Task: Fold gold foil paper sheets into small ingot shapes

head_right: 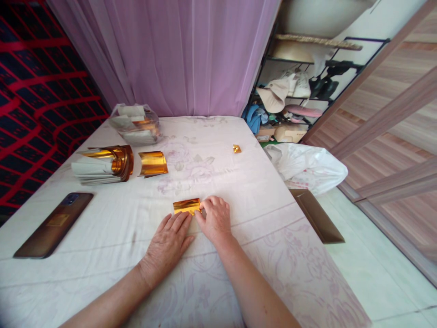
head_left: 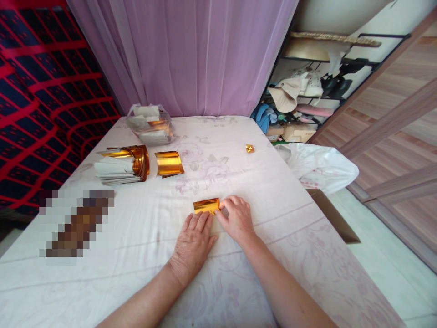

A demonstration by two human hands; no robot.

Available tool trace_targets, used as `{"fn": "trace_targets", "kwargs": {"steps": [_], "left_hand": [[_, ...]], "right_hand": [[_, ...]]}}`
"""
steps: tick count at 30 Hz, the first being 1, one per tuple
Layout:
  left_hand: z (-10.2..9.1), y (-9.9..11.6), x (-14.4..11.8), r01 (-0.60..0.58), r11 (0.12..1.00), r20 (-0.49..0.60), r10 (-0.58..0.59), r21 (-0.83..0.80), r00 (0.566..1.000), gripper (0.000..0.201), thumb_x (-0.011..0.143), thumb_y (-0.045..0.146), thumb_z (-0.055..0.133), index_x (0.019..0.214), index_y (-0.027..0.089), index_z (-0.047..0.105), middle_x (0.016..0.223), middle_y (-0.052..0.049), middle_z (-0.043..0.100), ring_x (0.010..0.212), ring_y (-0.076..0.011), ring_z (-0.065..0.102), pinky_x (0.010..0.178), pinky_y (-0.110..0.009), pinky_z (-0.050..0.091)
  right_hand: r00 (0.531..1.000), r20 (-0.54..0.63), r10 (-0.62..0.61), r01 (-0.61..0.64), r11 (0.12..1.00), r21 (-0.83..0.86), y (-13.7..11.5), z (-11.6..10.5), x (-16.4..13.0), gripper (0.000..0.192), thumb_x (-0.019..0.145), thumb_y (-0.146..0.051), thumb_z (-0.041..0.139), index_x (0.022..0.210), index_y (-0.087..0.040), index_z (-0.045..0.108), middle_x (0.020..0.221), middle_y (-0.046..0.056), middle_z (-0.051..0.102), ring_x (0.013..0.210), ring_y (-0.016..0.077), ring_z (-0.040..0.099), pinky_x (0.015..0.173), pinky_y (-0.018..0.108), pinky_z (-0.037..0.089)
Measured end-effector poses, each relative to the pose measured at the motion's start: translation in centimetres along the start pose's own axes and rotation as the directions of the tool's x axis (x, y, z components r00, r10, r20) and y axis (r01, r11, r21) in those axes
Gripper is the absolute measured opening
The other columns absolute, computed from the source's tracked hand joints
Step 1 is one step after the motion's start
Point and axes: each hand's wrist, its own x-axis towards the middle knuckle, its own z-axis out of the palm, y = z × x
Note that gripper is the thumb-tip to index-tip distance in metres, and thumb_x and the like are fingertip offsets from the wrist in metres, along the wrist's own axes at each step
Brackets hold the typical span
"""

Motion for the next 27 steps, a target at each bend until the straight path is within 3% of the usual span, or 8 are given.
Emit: {"fn": "trace_targets", "kwargs": {"steps": [11,19,27], "left_hand": [[0.1,-0.1,-0.1,0.012,0.998,-0.033,-0.014,-0.065,0.999,0.042,0.095,0.033,0.045,0.132,0.012,0.049,0.125,-0.016,0.058,0.12,-0.0275,0.055,0.106,-0.047,0.042],[0.0,0.1,0.0,0.024,0.999,-0.013,-0.024,-0.045,1.0,0.042,0.094,0.032,0.046,0.131,0.013,0.051,0.122,-0.015,0.06,0.116,-0.027,0.056,0.107,-0.049,0.04],[-0.6,-0.3,0.2,0.009,0.999,0.032,-0.007,-0.037,0.999,0.04,0.095,0.035,0.047,0.128,0.015,0.054,0.122,-0.012,0.061,0.116,-0.026,0.055,0.107,-0.048,0.038]], "right_hand": [[1.0,0.004,-0.009,0.009,1.0,-0.012,-0.3,-0.2,0.1,0.006,0.083,-0.028,0.066,0.081,-0.023,0.063,0.092,0.002,0.061,0.091,0.0198,0.053,0.078,0.033,0.032],[1.0,0.022,0.012,-0.011,0.998,-0.066,-0.8,-0.4,0.2,0.018,0.08,-0.039,0.071,0.082,-0.023,0.062,0.091,0.004,0.061,0.09,0.0221,0.052,0.077,0.034,0.033],[0.999,0.038,-0.014,0.011,0.996,0.091,0.9,0.0,0.2,0.004,0.083,-0.022,0.065,0.081,-0.024,0.065,0.094,0.001,0.065,0.09,0.0179,0.056,0.079,0.031,0.036]]}}
